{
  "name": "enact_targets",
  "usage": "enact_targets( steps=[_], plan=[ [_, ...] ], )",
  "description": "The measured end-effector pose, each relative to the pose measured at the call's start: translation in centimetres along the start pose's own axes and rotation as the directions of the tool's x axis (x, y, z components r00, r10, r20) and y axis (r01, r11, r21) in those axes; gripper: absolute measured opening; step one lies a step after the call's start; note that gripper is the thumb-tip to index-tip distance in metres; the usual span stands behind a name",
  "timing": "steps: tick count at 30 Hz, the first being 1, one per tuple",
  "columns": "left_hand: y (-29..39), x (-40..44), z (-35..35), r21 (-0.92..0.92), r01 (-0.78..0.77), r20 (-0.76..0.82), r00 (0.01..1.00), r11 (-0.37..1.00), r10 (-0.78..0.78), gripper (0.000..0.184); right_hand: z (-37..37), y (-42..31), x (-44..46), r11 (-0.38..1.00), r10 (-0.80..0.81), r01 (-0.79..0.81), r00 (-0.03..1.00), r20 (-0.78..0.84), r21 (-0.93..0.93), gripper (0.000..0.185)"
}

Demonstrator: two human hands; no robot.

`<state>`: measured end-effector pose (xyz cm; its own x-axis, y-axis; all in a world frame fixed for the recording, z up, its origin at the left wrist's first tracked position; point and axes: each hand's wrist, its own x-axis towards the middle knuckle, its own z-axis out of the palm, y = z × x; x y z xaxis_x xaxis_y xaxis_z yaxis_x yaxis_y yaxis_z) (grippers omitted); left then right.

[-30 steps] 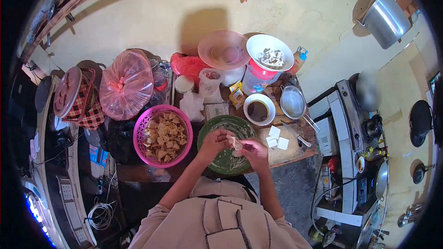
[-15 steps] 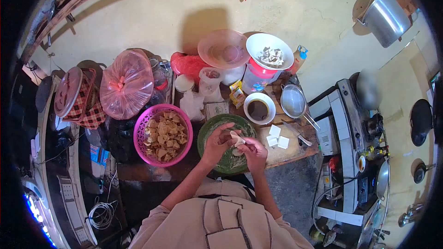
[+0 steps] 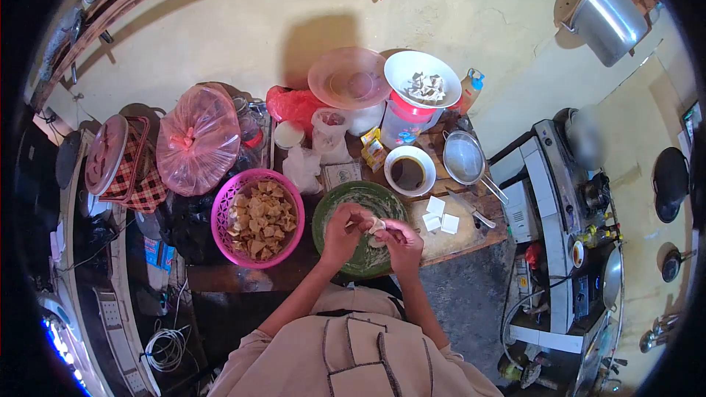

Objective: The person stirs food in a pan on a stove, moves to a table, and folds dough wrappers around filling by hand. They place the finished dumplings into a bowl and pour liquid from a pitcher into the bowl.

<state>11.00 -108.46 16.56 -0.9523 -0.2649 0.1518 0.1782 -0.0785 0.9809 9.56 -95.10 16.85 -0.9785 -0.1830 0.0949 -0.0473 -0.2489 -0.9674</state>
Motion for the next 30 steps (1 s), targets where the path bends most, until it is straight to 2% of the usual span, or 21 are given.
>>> enact_targets(
  steps=[2, 5, 14, 17, 20, 23, 26, 30],
  plan=[
    [1.2, 0.2, 0.0, 0.155, 0.007, 0.004, 1.000, 0.988, -0.007, 0.020, 0.2, -0.1, 0.0, 1.000, 0.005, -0.005, 1.000, -0.019, -0.026, 0.021],
    [0.0, 0.2, -0.3, 0.165, -0.125, -0.018, 0.991, 0.978, 0.130, 0.017, 0.5, -0.2, -0.2, 1.000, 0.012, -0.013, 0.998, -0.056, -0.022, 0.021],
    [0.0, 0.5, -0.5, 0.025, -0.001, -0.022, 1.000, 1.000, 0.002, 0.017, 0.7, 0.6, -0.1, 0.994, 0.097, -0.092, 0.990, -0.104, 0.054, 0.020],
    [0.1, 0.6, -1.1, 0.101, -0.008, 0.064, 0.998, 0.995, 0.001, 0.018, 0.8, 0.5, -0.2, 0.994, 0.105, -0.103, 0.990, -0.095, 0.032, 0.019],
    [-0.2, 0.7, -1.5, 0.156, -0.104, 0.094, 0.991, 0.982, 0.090, 0.020, 0.6, 0.6, -0.4, 0.989, 0.144, -0.142, 0.986, -0.084, 0.032, 0.019],
    [-0.7, 0.5, -1.1, -0.084, -0.077, 0.012, 0.997, 0.993, 0.078, 0.021, 0.9, 0.3, 0.3, 0.987, 0.154, -0.148, 0.984, -0.094, 0.067, 0.019],
    [-1.0, -0.1, -0.6, 0.021, -0.009, -0.085, 0.996, 1.000, 0.011, 0.021, 0.8, 0.9, 0.0, 0.990, 0.137, -0.132, 0.985, -0.108, 0.049, 0.018],
    [-0.6, -0.5, 0.0, -0.082, -0.010, -0.151, 0.989, 0.997, -0.003, 0.019, 1.2, 1.2, 0.0, 0.994, 0.105, -0.101, 0.986, -0.127, 0.039, 0.017]
  ],
)
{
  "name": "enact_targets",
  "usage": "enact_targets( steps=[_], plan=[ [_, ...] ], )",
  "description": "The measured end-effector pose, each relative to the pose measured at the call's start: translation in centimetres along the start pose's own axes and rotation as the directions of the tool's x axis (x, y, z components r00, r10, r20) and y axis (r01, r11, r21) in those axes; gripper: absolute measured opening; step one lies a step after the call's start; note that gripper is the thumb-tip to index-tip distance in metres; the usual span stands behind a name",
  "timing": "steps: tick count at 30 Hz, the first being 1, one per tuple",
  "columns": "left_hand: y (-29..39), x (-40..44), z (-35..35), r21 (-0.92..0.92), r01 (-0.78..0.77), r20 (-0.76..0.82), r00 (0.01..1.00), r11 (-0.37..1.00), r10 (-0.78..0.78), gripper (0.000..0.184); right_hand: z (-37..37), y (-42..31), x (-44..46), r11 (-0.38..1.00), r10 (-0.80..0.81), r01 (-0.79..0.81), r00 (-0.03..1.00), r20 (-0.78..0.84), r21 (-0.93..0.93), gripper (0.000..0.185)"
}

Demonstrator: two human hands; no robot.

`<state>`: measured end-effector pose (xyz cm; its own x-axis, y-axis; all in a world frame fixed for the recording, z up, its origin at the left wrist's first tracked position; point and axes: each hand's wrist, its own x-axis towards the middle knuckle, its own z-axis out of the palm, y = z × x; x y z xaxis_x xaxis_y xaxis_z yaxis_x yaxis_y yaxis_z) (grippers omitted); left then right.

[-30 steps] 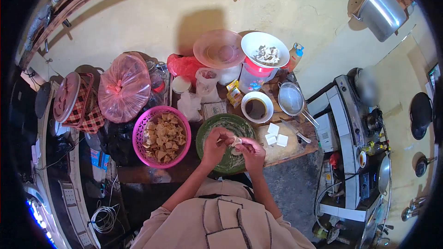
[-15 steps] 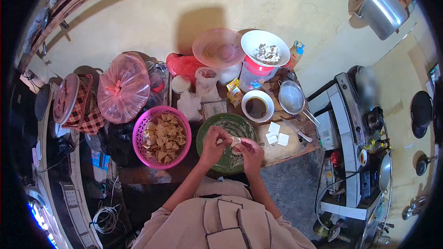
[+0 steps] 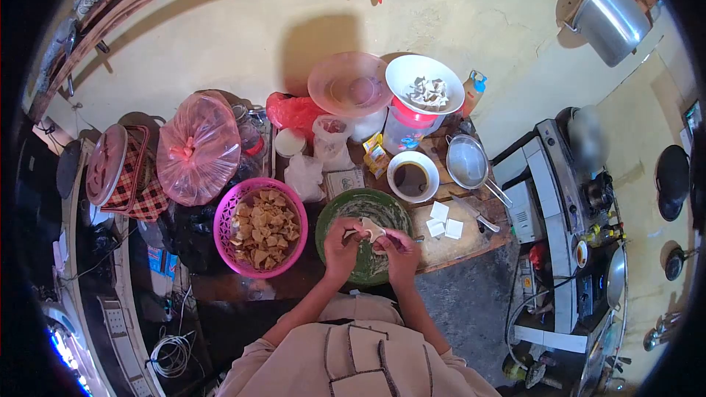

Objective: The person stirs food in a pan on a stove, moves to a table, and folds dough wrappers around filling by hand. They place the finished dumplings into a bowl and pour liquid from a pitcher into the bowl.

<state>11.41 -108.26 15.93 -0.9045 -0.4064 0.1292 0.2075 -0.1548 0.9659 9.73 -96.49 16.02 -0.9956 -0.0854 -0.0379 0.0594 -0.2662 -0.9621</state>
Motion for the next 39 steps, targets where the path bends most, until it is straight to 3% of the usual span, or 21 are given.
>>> enact_targets(
  steps=[5, 9, 18, 20, 23, 26, 39],
  plan=[
    [0.1, -0.3, 0.2, -0.095, -0.019, -0.020, 1.000, 0.995, 0.018, 0.018, 0.3, 0.3, -0.2, 1.000, 0.014, -0.013, 1.000, -0.028, 0.009, 0.015],
    [-0.8, -0.5, -0.3, -0.042, -0.052, 0.023, 0.998, 0.998, 0.053, 0.018, 0.2, 0.3, -0.3, 0.999, -0.004, 0.004, 1.000, 0.000, 0.036, 0.016],
    [-0.3, -0.3, -0.4, -0.232, 0.055, 0.124, 0.992, 0.971, -0.026, 0.023, -0.3, 0.2, -0.1, 0.997, -0.005, 0.002, 1.000, 0.030, 0.076, 0.016],
    [-0.2, -0.2, -0.4, -0.289, 0.098, 0.135, 0.989, 0.952, -0.060, 0.024, -0.5, -0.2, 0.0, 1.000, 0.000, -0.001, 0.998, 0.057, 0.010, 0.016],
    [-0.1, 0.0, -0.4, -0.265, 0.066, 0.146, 0.989, 0.962, -0.028, 0.022, -0.5, -0.6, 0.0, 0.999, -0.035, 0.039, 0.994, 0.106, -0.031, 0.016],
    [-0.4, -0.4, -0.7, -0.240, 0.204, 0.142, 0.975, 0.949, -0.173, 0.019, -0.3, -0.6, -0.1, 0.998, -0.063, 0.065, 0.990, 0.125, -0.006, 0.017],
    [0.3, -0.1, -0.7, -0.229, 0.109, 0.103, 0.991, 0.967, -0.087, 0.020, 0.1, -1.7, 0.7, 0.987, -0.115, 0.133, 0.977, 0.182, -0.092, 0.018]
  ],
)
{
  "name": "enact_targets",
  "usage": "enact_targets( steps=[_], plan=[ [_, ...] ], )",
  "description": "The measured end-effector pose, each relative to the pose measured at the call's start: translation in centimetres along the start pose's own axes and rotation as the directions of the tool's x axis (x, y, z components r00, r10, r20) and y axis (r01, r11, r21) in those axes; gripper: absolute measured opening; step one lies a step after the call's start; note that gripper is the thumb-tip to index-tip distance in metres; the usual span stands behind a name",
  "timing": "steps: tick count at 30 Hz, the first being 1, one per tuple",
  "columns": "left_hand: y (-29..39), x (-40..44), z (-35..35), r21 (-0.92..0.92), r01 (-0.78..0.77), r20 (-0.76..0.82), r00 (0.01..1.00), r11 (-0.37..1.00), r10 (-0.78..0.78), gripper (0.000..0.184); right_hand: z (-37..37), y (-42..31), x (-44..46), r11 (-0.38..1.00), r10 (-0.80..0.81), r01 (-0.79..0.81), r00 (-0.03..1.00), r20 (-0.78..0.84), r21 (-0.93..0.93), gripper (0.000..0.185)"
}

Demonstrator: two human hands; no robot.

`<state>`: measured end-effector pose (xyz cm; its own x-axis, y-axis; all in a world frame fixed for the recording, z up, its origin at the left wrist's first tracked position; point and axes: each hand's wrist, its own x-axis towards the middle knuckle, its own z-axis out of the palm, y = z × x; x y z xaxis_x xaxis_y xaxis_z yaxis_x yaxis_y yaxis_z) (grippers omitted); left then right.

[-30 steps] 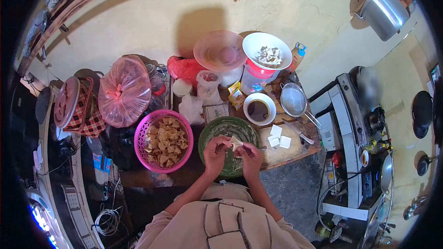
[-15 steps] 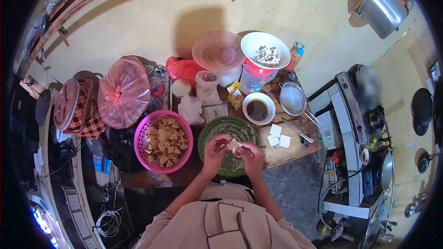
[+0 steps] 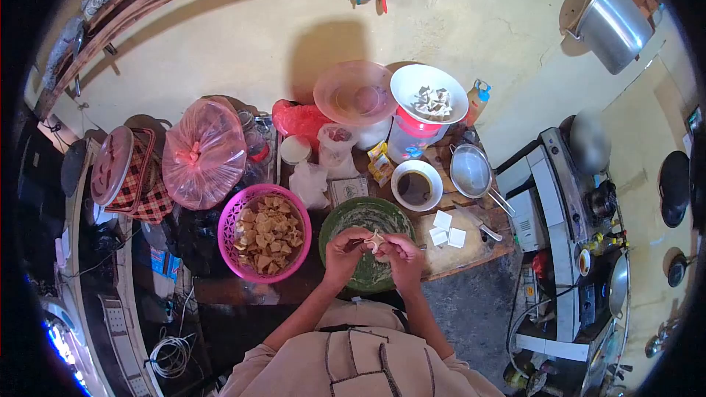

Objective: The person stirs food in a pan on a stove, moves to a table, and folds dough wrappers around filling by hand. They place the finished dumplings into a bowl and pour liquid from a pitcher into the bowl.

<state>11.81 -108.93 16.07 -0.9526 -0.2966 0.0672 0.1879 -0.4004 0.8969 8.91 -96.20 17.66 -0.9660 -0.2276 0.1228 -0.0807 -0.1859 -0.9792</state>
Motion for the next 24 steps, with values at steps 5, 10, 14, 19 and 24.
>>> enact_targets(
  steps=[5, 10, 14, 19, 24],
  plan=[
    [-0.7, -0.1, -0.5, 0.072, -0.009, 0.005, 1.000, 0.997, 0.008, 0.021, -0.1, 0.1, 0.3, 0.991, 0.051, -0.056, 0.998, 0.042, 0.119, 0.015],
    [-0.5, 0.1, -0.9, 0.005, 0.010, 0.080, 0.997, 1.000, -0.010, 0.020, 0.1, -0.2, 0.5, 0.989, 0.059, -0.063, 0.998, 0.033, 0.135, 0.013],
    [-0.2, 0.4, -1.0, -0.010, 0.016, 0.124, 0.992, 1.000, -0.014, 0.020, 0.0, 0.1, 0.5, 0.988, 0.040, -0.047, 0.998, 0.052, 0.148, 0.012],
    [0.5, 0.3, -0.8, 0.010, 0.063, 0.115, 0.991, 0.998, -0.064, 0.020, -0.8, 0.3, 0.7, 0.990, 0.023, -0.040, 0.992, 0.122, 0.138, 0.012],
    [1.4, 0.1, -0.3, 0.135, -0.028, 0.095, 0.995, 0.990, 0.015, 0.016, -0.5, 0.1, 0.7, 0.990, 0.068, -0.081, 0.992, 0.105, 0.117, 0.012]
  ],
)
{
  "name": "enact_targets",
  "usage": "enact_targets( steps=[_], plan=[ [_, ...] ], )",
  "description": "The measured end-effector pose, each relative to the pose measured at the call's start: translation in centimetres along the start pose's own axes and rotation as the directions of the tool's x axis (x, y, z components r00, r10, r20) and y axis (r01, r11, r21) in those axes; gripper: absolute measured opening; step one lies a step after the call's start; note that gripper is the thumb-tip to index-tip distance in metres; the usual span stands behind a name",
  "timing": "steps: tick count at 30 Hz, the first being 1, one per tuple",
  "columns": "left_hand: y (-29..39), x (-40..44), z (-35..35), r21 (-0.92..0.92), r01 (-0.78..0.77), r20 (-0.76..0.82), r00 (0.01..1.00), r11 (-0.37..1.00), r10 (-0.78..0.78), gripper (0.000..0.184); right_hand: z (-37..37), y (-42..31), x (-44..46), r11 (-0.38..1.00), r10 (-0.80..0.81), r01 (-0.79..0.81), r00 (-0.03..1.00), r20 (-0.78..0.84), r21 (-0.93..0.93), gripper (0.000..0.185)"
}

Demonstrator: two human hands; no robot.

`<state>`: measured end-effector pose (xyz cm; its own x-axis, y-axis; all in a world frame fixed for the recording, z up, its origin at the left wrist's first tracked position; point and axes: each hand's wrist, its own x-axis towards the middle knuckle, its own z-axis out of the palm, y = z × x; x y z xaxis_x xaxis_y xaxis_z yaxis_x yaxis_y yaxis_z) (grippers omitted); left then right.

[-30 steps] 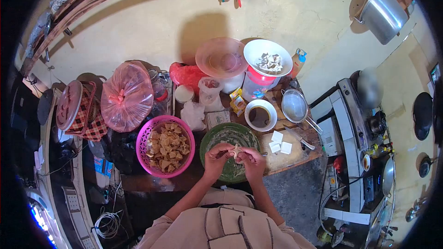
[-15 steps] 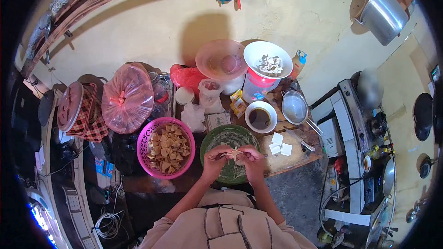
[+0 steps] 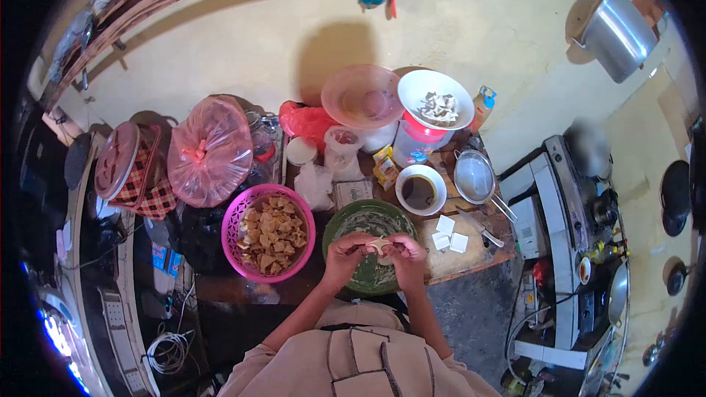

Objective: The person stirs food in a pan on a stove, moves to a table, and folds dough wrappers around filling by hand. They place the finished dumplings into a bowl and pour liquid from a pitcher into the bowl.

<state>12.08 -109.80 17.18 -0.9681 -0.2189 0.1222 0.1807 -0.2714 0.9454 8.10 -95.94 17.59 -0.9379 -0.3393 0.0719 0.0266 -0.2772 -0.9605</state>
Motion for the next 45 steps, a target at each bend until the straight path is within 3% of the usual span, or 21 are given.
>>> enact_targets(
  steps=[5, 11, 14, 18, 21, 23, 26, 30, 33, 35, 39, 42, 45],
  plan=[
    [-0.6, -0.4, -0.7, -0.037, 0.051, -0.106, 0.993, 0.998, -0.055, 0.015, 1.1, 0.1, 0.0, 1.000, 0.015, -0.015, 1.000, 0.011, -0.020, 0.012],
    [0.4, -0.7, -1.0, 0.153, -0.052, -0.093, 0.993, 0.987, 0.066, 0.014, 1.2, -0.3, -0.1, 0.998, 0.049, -0.047, 0.997, 0.051, -0.042, 0.013],
    [1.6, -0.6, -0.9, 0.300, -0.172, -0.006, 0.983, 0.938, 0.182, 0.014, 0.8, 0.2, -0.1, 0.998, 0.011, -0.008, 0.999, 0.044, -0.062, 0.014],
    [0.8, -0.6, -0.7, 0.163, -0.004, -0.027, 1.000, 0.987, 0.009, 0.015, 0.4, 0.3, -0.4, 0.996, -0.045, 0.048, 0.998, 0.043, -0.079, 0.011],
    [1.1, -0.7, -0.2, 0.142, 0.080, -0.034, 0.997, 0.987, -0.076, 0.016, -0.4, 0.2, -0.4, 0.969, -0.090, 0.107, 0.993, 0.082, -0.223, 0.011],
    [1.2, -0.7, 0.2, 0.209, 0.096, -0.051, 0.995, 0.973, -0.087, 0.016, -0.6, -0.2, -0.4, 0.977, -0.063, 0.079, 0.994, 0.088, -0.198, 0.012],
    [1.5, -0.5, 0.6, -0.070, 0.243, -0.057, 0.967, 0.967, -0.247, 0.016, -0.6, -0.9, -0.5, 0.996, 0.027, -0.020, 0.996, 0.079, -0.085, 0.013],
    [-0.2, -0.6, 0.4, -0.080, 0.168, -0.062, 0.983, 0.983, -0.173, 0.015, -0.9, -1.0, -0.2, 0.987, 0.151, -0.153, 0.988, 0.042, 0.050, 0.019],
    [-1.0, -0.8, 0.9, 0.028, 0.065, -0.187, 0.981, 0.997, -0.059, 0.013, 0.6, -0.5, -0.5, 0.981, -0.043, 0.086, 0.971, -0.237, 0.175, 0.023],
    [-1.5, -0.9, 1.3, 0.132, -0.008, -0.293, 0.955, 0.991, 0.047, 0.013, 0.2, 0.6, -0.9, 0.994, -0.105, 0.106, 0.984, -0.142, 0.003, 0.025],
    [-0.6, -0.7, 2.3, 0.006, -0.082, -0.253, 0.964, 0.997, 0.081, 0.017, 1.3, -0.8, -0.6, 0.960, -0.187, 0.174, 0.981, -0.042, -0.220, 0.024],
    [-0.6, -0.7, 2.3, -0.026, -0.092, -0.194, 0.977, 0.995, 0.085, 0.019, 0.7, -0.2, -0.4, 0.945, -0.179, 0.159, 0.983, -0.042, -0.285, 0.021],
    [-0.3, -0.8, 2.1, -0.098, -0.048, -0.163, 0.986, 0.994, 0.031, 0.018, 0.1, -0.3, -0.4, 0.971, -0.102, 0.085, 0.993, -0.067, -0.223, 0.016]
  ],
)
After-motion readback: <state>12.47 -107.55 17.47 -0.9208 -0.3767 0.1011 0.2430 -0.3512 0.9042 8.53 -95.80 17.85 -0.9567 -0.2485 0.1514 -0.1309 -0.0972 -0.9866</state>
